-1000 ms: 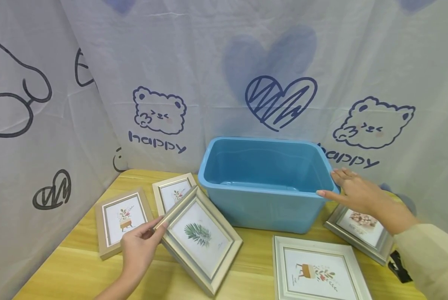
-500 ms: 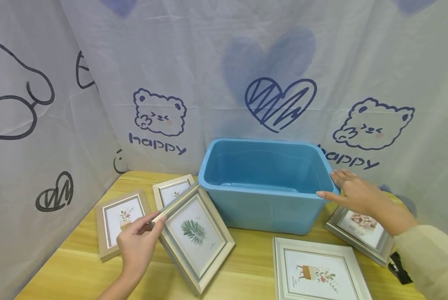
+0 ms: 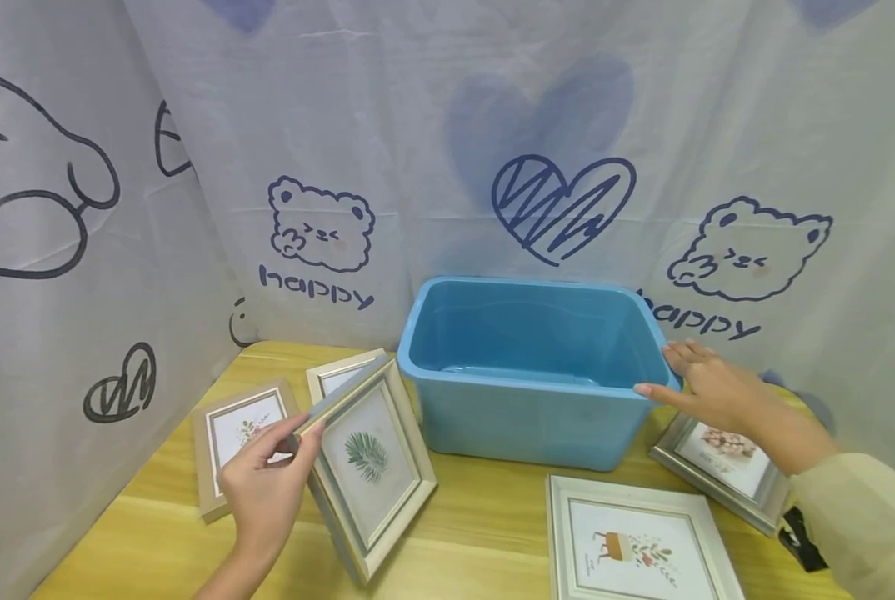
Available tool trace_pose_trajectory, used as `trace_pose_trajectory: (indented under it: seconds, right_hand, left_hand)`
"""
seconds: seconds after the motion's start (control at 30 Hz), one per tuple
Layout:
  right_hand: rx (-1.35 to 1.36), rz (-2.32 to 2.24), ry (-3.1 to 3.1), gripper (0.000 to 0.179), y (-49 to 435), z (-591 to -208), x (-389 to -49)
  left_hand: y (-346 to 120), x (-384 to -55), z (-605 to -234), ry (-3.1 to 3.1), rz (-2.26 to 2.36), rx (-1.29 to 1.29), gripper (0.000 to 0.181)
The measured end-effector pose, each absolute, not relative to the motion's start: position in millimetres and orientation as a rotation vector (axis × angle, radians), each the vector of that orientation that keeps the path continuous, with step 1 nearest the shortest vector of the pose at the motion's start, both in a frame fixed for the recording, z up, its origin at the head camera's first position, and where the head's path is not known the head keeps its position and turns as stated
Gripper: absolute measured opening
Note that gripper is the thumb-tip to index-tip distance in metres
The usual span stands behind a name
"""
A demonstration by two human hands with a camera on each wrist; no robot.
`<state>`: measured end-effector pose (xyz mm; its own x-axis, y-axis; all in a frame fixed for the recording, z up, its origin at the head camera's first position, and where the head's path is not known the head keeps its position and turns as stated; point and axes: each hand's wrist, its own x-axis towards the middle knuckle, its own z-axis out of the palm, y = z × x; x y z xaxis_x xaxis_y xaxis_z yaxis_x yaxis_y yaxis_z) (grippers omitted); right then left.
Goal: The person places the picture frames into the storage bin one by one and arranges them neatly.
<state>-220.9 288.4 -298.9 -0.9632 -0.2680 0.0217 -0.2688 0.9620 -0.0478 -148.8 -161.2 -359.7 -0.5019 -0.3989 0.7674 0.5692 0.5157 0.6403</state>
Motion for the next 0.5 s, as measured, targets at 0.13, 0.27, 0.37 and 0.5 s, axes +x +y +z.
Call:
trace_pose_trajectory:
  seconds: [0.13,0.27,0.37,0.5]
  right_hand:
    - [0.418,0.077,-3.099,0.091,288.7,-299.3,-220.8]
    - [0.41,0.08,-3.1,0.091,288.2,-299.3,-220.7]
    - [0.402,0.086,-3.099,0.092,288.0,-299.9,-220.9]
    - [0.392,0.089,-3.095,0.092,287.8,-300.5,-221.4]
  left_hand:
    - [-159.3,-151.3,-356.9,-1.671,-1.095,-0.252,0.018]
    - [-159.4,-156.3,-357.2,-1.605,-0.944,-0.368,0.019]
    - [-159.6,-160.3,-356.4,-1.553,-0.839,-0.427,0.037]
    - [-158.7,-164.3,-353.9,-1.504,-0.735,-0.466,0.038]
